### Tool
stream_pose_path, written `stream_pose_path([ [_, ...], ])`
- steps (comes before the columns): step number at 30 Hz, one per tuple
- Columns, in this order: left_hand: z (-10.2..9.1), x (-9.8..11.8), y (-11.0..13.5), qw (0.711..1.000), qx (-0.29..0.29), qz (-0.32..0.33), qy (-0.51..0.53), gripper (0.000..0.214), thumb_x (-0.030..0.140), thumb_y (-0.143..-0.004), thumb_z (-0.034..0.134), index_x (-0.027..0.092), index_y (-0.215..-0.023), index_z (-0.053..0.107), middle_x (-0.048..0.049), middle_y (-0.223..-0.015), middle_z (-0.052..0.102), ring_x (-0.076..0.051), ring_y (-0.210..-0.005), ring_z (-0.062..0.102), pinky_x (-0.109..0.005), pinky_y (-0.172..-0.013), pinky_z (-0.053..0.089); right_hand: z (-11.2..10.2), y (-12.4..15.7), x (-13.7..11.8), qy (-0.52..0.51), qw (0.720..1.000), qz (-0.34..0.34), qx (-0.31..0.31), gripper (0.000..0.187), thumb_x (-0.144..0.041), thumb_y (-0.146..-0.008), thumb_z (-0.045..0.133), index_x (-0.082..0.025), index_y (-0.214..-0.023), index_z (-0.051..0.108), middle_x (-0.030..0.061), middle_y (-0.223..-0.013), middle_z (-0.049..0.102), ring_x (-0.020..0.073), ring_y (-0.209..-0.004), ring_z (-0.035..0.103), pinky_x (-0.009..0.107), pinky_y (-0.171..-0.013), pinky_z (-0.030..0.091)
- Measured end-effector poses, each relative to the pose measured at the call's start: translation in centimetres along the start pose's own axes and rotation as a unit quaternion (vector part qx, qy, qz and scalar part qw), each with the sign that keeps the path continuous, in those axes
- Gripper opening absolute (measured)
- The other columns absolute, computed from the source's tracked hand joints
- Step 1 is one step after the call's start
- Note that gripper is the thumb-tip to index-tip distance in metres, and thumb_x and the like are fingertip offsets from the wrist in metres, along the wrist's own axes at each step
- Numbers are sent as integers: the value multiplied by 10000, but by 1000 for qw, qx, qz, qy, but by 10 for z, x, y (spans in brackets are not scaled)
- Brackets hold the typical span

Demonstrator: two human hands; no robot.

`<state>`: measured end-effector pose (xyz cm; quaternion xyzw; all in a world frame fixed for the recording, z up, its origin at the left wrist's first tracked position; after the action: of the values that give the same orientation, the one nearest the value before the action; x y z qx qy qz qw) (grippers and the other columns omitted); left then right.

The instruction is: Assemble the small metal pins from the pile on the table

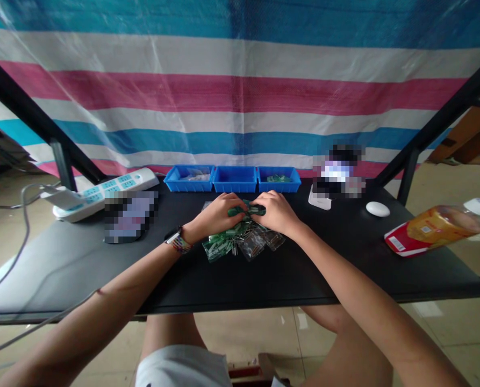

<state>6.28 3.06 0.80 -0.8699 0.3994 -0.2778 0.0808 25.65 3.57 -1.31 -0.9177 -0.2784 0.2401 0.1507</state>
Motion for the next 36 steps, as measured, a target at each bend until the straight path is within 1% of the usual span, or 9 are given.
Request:
stream_pose_path([
  [4,1,1,0,1000,2,-4,6,217,309,-965,609,224,-1071,778,-87,-1076,741,-268,-1046,688,-427,-999,538,2,-4,-3,13,1000,6,-11,248,-218,-848,823,-211,-1095,808,104,-1091,788,304,-1025,658,433,-923,490],
  [9,-2,4,-1,1000,1,-9,8,230,310,-965,602,207,-1073,777,-90,-1053,734,-264,-1037,687,-407,-971,541,3,-7,-10,31,999,-18,-11,128,-133,-896,737,-200,-996,782,86,-999,776,277,-1002,665,415,-957,461],
  [15,-6,4,-1,998,4,-35,43,232,310,-971,594,197,-1058,777,-84,-1050,742,-231,-965,707,-354,-888,559,-3,-7,-1,-12,998,9,59,163,-104,-957,644,-208,-976,768,79,-995,790,269,-986,681,396,-931,483],
  [19,-5,3,-2,998,2,-33,62,205,285,-968,583,199,-1000,766,-70,-1026,773,-231,-958,725,-355,-901,561,-9,-8,8,-114,985,13,129,169,-136,-958,625,-211,-976,776,77,-997,801,266,-990,717,403,-949,517],
  [23,-5,-2,-2,993,50,-49,90,171,285,-957,611,180,-1047,710,-77,-1048,756,-225,-943,722,-361,-877,589,-7,-12,14,-318,931,77,160,127,-299,-922,703,-214,-951,794,60,-955,816,257,-906,757,408,-905,579],
  [26,-10,-4,1,989,125,-51,65,241,295,-955,662,180,-1167,658,-88,-1119,706,-229,-977,708,-390,-898,612,1,-12,14,-482,852,145,142,271,-460,-826,829,-217,-941,792,51,-920,815,262,-885,773,434,-896,622],
  [30,-17,5,3,984,176,3,-33,470,244,-963,699,238,-1416,574,-135,-1411,581,-299,-1282,620,-512,-1086,567,5,-10,5,-634,745,183,99,425,-500,-706,947,-206,-953,764,34,-906,810,240,-839,790,467,-942,656],
  [33,-24,15,6,972,218,47,-71,603,219,-969,711,273,-1530,498,-158,-1543,490,-333,-1409,531,-561,-1134,533,2,-7,-2,-674,710,186,79,493,-430,-695,976,-219,-1075,744,17,-901,805,216,-812,791,457,-943,669],
  [36,-28,22,8,964,233,84,-95,486,215,-996,691,281,-1466,588,-147,-1541,525,-328,-1384,546,-567,-1130,519,-1,-4,-7,-680,706,188,57,538,-389,-728,963,-243,-1185,721,-1,-864,786,202,-788,785,435,-903,680],
])
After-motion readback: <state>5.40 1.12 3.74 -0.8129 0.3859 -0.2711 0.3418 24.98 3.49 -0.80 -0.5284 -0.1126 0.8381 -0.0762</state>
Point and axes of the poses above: each hand's wrist, its own y-axis away from the middle knuckle, its own z-axis out of the palm, x = y × z, the point moved 4 cm from there along -y, towards the middle knuckle
